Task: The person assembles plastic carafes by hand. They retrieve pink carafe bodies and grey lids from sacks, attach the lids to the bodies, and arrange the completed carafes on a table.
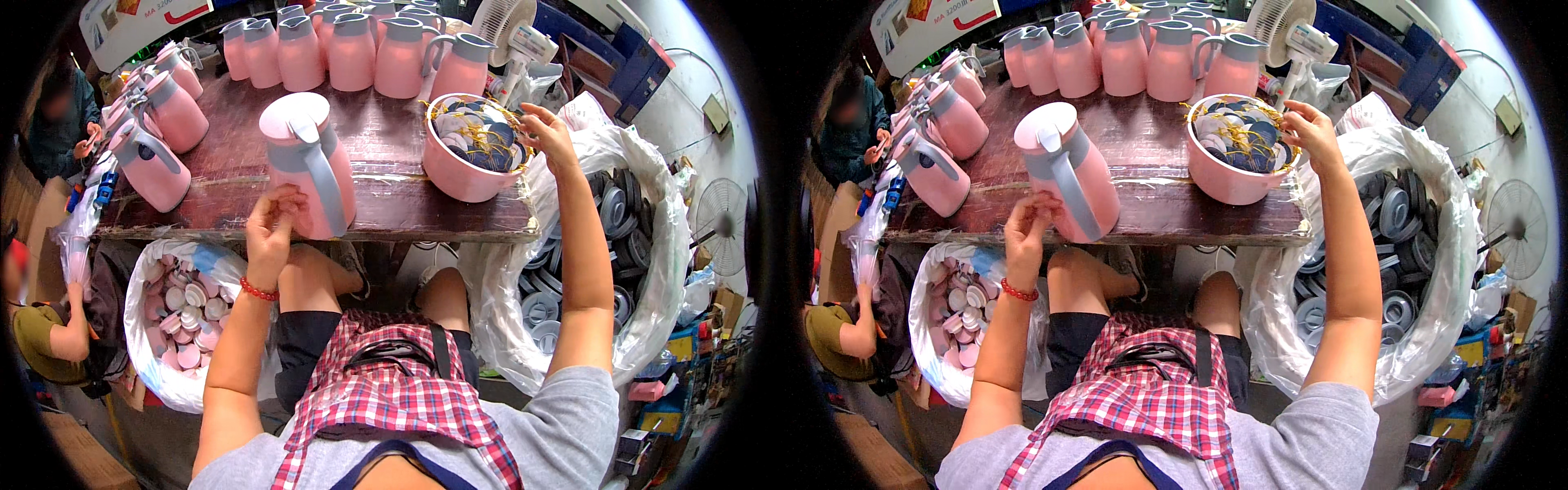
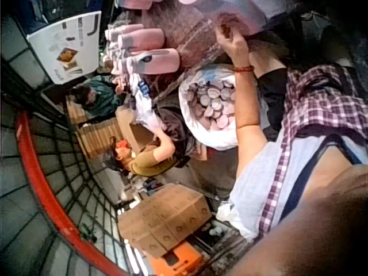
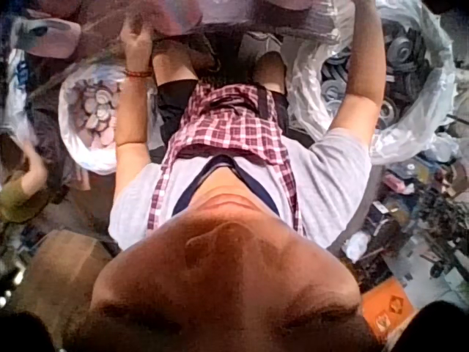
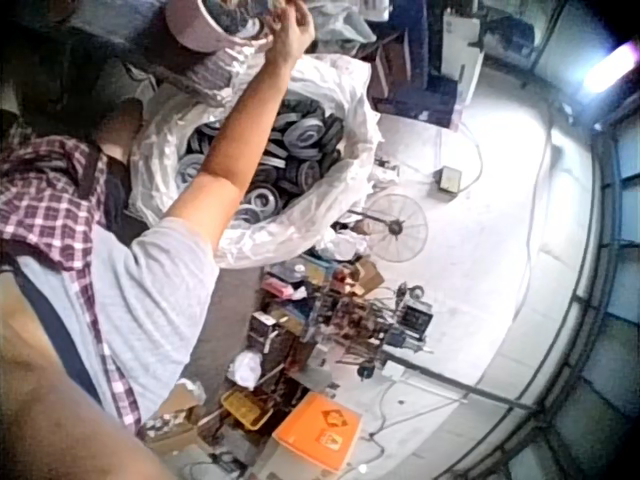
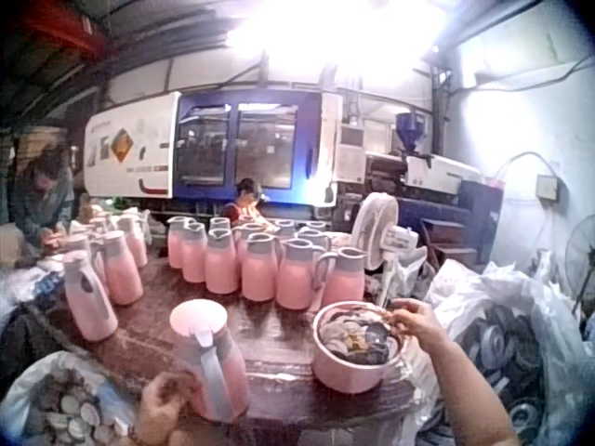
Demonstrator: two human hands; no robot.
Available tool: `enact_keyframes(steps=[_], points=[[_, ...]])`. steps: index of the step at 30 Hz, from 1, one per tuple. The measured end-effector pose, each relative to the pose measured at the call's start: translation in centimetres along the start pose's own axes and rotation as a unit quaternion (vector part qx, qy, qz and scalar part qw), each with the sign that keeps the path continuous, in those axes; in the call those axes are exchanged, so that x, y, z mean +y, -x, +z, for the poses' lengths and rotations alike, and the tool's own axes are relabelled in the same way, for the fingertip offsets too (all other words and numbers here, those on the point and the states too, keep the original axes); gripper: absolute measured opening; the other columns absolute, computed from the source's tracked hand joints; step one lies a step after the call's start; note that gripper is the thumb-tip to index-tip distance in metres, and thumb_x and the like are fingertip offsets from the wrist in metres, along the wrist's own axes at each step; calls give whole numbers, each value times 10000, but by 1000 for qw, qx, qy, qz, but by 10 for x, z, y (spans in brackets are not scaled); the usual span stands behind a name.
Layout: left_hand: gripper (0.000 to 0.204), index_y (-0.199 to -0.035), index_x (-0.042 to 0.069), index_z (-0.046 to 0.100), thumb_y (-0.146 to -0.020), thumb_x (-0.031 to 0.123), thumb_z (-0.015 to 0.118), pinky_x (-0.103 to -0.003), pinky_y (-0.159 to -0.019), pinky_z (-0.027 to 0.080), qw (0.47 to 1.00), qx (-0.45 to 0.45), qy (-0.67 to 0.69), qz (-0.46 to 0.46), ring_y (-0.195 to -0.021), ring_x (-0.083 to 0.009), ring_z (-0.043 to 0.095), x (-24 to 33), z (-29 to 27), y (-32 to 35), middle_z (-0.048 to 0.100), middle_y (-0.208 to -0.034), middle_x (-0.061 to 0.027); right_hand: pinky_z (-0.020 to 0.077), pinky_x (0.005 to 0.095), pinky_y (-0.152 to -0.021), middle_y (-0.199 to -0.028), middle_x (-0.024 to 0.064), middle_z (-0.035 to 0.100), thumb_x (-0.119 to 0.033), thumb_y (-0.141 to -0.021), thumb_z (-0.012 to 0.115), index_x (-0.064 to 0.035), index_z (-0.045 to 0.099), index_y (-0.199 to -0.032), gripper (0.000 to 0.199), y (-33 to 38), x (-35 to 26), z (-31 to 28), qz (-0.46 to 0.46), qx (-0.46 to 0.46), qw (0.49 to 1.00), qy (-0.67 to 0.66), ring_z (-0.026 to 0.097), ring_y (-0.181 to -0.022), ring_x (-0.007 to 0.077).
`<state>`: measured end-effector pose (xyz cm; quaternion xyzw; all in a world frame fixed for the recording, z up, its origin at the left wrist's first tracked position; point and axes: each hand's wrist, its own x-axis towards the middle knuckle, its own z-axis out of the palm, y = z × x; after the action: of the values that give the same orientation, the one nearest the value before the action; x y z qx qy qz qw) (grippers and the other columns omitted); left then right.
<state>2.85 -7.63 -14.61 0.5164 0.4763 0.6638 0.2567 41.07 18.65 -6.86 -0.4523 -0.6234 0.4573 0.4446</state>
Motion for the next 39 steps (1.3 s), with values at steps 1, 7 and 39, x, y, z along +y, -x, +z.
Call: enact_keyframes(steps=[1,7,39], points=[[231,-1067,-22,543,-853,-64,470,-278,-831,464,1000,-7,13,-18,-911,-148,581,-2,2,4,604,-1032,-102,478,210,-581,-956,74,623,-143,-811,668,5,507,-1238,479,0,-2,1,-2,2,1000,19,593,-764,118],[164,-1052,-34,558,-903,-18,492,-288,-795,505,997,-14,59,-53,-875,-151,604,-3,5,17,625,-959,-99,463,249,-627,-852,47,620,-182,-743,731,20,611,-1075,406,-1,7,13,-91,-104,943,302,561,-712,109],[151,-1038,-11,588,-920,41,509,-226,-663,485,998,5,19,-63,-694,-98,570,-3,8,35,626,-864,-67,360,167,-410,-820,5,624,-248,-846,657,-87,619,-979,212,-35,-9,-3,-2,62,997,-52,612,-583,83]])
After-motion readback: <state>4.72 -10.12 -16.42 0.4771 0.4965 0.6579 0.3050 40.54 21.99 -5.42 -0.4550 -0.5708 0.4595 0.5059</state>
